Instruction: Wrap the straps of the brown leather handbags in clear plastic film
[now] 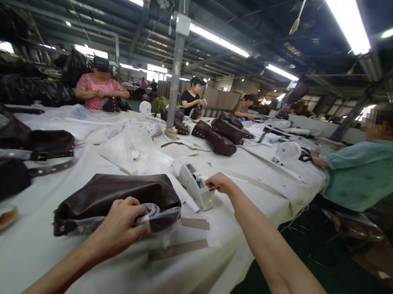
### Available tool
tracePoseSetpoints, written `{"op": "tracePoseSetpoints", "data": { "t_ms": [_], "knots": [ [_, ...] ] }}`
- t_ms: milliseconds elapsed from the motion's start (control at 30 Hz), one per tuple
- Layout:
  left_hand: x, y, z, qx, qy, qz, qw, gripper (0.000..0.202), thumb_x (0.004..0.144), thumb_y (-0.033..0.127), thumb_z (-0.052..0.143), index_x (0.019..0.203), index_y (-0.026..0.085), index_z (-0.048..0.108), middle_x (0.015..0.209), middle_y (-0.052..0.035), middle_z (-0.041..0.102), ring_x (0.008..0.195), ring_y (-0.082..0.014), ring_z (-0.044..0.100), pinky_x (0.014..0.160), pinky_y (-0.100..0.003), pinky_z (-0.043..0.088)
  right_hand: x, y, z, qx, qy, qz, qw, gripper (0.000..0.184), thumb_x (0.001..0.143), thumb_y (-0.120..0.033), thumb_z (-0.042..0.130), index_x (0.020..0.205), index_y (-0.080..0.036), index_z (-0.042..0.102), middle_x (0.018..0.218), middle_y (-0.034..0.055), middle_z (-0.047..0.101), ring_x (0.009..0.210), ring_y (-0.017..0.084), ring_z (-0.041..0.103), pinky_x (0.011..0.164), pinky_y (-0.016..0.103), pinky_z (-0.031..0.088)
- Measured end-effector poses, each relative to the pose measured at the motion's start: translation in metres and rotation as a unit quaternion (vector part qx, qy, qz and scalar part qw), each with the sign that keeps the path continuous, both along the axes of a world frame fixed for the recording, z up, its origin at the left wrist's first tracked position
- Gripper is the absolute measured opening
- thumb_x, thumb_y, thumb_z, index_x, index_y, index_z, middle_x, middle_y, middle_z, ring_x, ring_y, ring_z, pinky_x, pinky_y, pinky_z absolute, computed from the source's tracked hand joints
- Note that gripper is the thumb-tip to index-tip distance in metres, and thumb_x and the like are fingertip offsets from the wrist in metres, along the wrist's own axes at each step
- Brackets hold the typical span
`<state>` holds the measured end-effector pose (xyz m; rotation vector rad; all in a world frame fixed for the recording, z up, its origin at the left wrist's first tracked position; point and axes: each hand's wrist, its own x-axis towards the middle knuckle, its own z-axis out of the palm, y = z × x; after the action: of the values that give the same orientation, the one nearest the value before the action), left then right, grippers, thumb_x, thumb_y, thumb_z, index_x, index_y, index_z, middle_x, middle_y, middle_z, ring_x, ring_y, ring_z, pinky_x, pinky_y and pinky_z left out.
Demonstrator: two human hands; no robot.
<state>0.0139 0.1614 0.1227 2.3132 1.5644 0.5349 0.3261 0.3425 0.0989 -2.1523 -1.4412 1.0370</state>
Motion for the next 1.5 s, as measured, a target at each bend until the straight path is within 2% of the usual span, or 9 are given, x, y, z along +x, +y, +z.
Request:
{"op": "tracePoseSetpoints", "data": {
  "t_ms": [133, 233, 367, 500, 567, 667, 767, 1067, 1500],
  "knots": [
    [0.002, 0.012, -0.002, -0.126, -0.114, 0.039, 0.985, 0.017, 0.065, 0.027, 0.057, 0.074, 0.018, 0.068, 0.076, -0.0038, 0.064, 0.07, -0.0211, 0.058, 0.062, -0.03, 0.042, 0.016, -0.033, -0.005, 0.032, 0.031, -0.02, 0.999, 0.024, 0.093, -0.033, 0.057, 0.105, -0.013, 0.061, 0.097, 0.0042, 0.064, 0.076, 0.013, 0.062, 0.065, 0.029, 0.055],
    [0.005, 0.021, -0.004, -0.24, -0.24, 0.076, 0.938, 0.017, 0.06, 0.028, 0.058, 0.071, 0.016, 0.064, 0.055, 0.0007, 0.057, 0.052, -0.0162, 0.052, 0.048, -0.025, 0.037, 0.023, -0.06, -0.023, 0.056, 0.045, -0.034, 0.997, 0.021, 0.093, -0.032, 0.058, 0.089, -0.012, 0.061, 0.075, -0.002, 0.059, 0.055, 0.007, 0.052, 0.05, 0.02, 0.044],
    [0.008, 0.028, -0.005, -0.25, -0.354, 0.089, 0.897, 0.018, 0.055, 0.029, 0.064, 0.066, 0.015, 0.064, 0.053, 0.0005, 0.056, 0.048, -0.0127, 0.048, 0.045, -0.023, 0.034, 0.025, -0.082, -0.04, 0.099, 0.066, -0.039, 0.992, 0.029, 0.083, -0.021, 0.065, 0.058, -0.013, 0.053, 0.048, -0.0074, 0.04, 0.041, 0.004, 0.03, 0.04, 0.02, 0.021],
    [0.011, 0.031, -0.009, -0.242, -0.409, 0.112, 0.873, 0.019, 0.054, 0.03, 0.067, 0.065, 0.015, 0.062, 0.052, 0.0009, 0.055, 0.045, -0.0112, 0.046, 0.041, -0.021, 0.032, 0.009, -0.106, -0.029, 0.147, 0.128, -0.004, 0.981, 0.031, 0.075, -0.025, 0.064, 0.05, -0.015, 0.05, 0.044, -0.0067, 0.038, 0.042, 0.005, 0.028, 0.043, 0.023, 0.018],
    [0.015, 0.031, -0.013, -0.228, -0.423, 0.117, 0.869, 0.019, 0.055, 0.029, 0.067, 0.066, 0.015, 0.061, 0.051, 0.0014, 0.055, 0.043, -0.0109, 0.046, 0.04, -0.021, 0.032, -0.015, -0.125, -0.019, 0.168, 0.213, 0.049, 0.961, 0.025, 0.075, -0.035, 0.063, 0.061, -0.016, 0.057, 0.053, -0.0057, 0.048, 0.044, 0.005, 0.029, 0.045, 0.022, 0.02],
    [0.023, 0.03, -0.019, -0.19, -0.429, 0.119, 0.875, 0.02, 0.057, 0.03, 0.066, 0.069, 0.015, 0.061, 0.051, 0.0022, 0.054, 0.043, -0.0105, 0.046, 0.039, -0.021, 0.032, -0.066, -0.154, -0.008, 0.162, 0.428, 0.163, 0.874, 0.031, 0.07, -0.046, 0.07, 0.072, -0.016, 0.062, 0.062, -0.0039, 0.055, 0.045, 0.004, 0.03, 0.045, 0.022, 0.019],
    [0.028, 0.028, -0.023, -0.143, -0.422, 0.105, 0.889, 0.021, 0.06, 0.03, 0.067, 0.071, 0.014, 0.063, 0.054, 0.0017, 0.057, 0.045, -0.0105, 0.047, 0.04, -0.02, 0.034, -0.111, -0.168, -0.008, 0.163, 0.49, 0.208, 0.831, 0.033, 0.07, -0.048, 0.072, 0.07, -0.016, 0.062, 0.06, -0.0026, 0.056, 0.049, 0.006, 0.04, 0.048, 0.022, 0.026],
    [0.022, 0.032, -0.03, -0.08, -0.399, 0.081, 0.91, 0.021, 0.064, 0.031, 0.067, 0.075, 0.013, 0.066, 0.054, 0.0028, 0.057, 0.046, -0.0107, 0.049, 0.043, -0.02, 0.035, -0.137, -0.15, -0.027, 0.258, 0.414, 0.153, 0.86, 0.03, 0.07, -0.044, 0.067, 0.061, -0.017, 0.059, 0.053, -0.0044, 0.05, 0.051, 0.008, 0.039, 0.05, 0.023, 0.03],
    [0.018, 0.035, -0.029, -0.057, -0.359, 0.051, 0.93, 0.02, 0.065, 0.025, 0.058, 0.078, 0.013, 0.066, 0.061, 0.0003, 0.06, 0.052, -0.0133, 0.053, 0.049, -0.023, 0.04, -0.147, -0.144, -0.02, 0.273, 0.308, 0.109, 0.905, 0.023, 0.068, -0.035, 0.06, 0.052, -0.018, 0.056, 0.048, -0.004, 0.049, 0.048, 0.009, 0.04, 0.047, 0.023, 0.03]
  ]
}}
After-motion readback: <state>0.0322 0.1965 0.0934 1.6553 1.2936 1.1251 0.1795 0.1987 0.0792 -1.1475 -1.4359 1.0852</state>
